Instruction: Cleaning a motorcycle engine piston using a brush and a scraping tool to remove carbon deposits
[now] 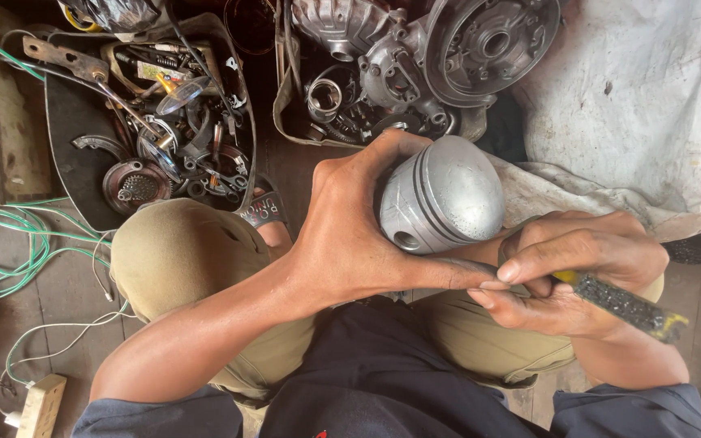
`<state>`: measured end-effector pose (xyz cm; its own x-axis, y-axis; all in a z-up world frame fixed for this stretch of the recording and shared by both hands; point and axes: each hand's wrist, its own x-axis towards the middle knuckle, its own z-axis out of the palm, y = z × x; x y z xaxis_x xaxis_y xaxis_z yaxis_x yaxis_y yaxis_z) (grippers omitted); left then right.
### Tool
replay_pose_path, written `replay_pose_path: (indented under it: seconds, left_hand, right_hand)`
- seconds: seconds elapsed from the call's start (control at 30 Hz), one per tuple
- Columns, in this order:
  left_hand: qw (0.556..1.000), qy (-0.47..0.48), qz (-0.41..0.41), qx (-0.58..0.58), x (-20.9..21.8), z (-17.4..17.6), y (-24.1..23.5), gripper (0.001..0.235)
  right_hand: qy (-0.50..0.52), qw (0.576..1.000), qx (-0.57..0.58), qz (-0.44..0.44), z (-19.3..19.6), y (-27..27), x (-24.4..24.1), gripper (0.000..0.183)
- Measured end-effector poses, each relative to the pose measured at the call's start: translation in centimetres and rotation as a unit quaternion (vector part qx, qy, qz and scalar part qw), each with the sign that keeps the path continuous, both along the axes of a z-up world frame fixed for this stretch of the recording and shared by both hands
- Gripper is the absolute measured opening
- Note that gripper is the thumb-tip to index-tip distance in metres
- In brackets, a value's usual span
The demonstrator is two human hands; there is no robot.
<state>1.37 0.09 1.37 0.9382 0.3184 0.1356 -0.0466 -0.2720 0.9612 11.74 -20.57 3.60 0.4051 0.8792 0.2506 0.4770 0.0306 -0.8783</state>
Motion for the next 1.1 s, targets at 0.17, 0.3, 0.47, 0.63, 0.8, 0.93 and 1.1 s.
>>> replay_pose_path:
  seconds: [0.17,0.3,0.47,0.63,0.8,0.93,1.1]
  left_hand:
    - [1.000,-0.006,-0.009,-0.003,0.0,-0.2,0.0,0.079]
    - [1.000,-0.011,-0.015,-0.008,0.0,-0.3,0.1,0.079]
    - [1.000,-0.014,-0.022,-0.010,-0.1,-0.4,0.1,0.080]
    - [1.000,-0.010,-0.019,-0.004,-0.1,-0.5,0.0,0.081]
    - [1.000,-0.016,-0.018,-0.005,0.0,-0.6,-0.1,0.081]
    - [1.000,-0.015,-0.012,-0.006,0.1,-0.3,-0.2,0.081]
    - [0.999,-0.030,-0.019,-0.021,0.0,0.0,-0.1,0.075]
  right_hand:
    - [-0.023,0.999,-0.013,0.045,-0.3,-0.6,0.9,0.035]
    - [-0.065,0.996,0.056,0.036,-1.4,-0.4,0.8,0.030]
    - [-0.073,0.995,0.061,0.026,-1.2,-0.1,0.5,0.028]
    - [-0.084,0.992,0.071,0.066,-1.4,-0.1,1.0,0.032]
    - [-0.039,0.998,0.054,0.017,-1.4,-0.3,0.4,0.035]
    - [-0.019,0.997,0.030,-0.061,-0.8,-0.2,-0.5,0.040]
    - [-0.028,0.991,0.090,0.091,-3.4,-1.8,3.7,0.070]
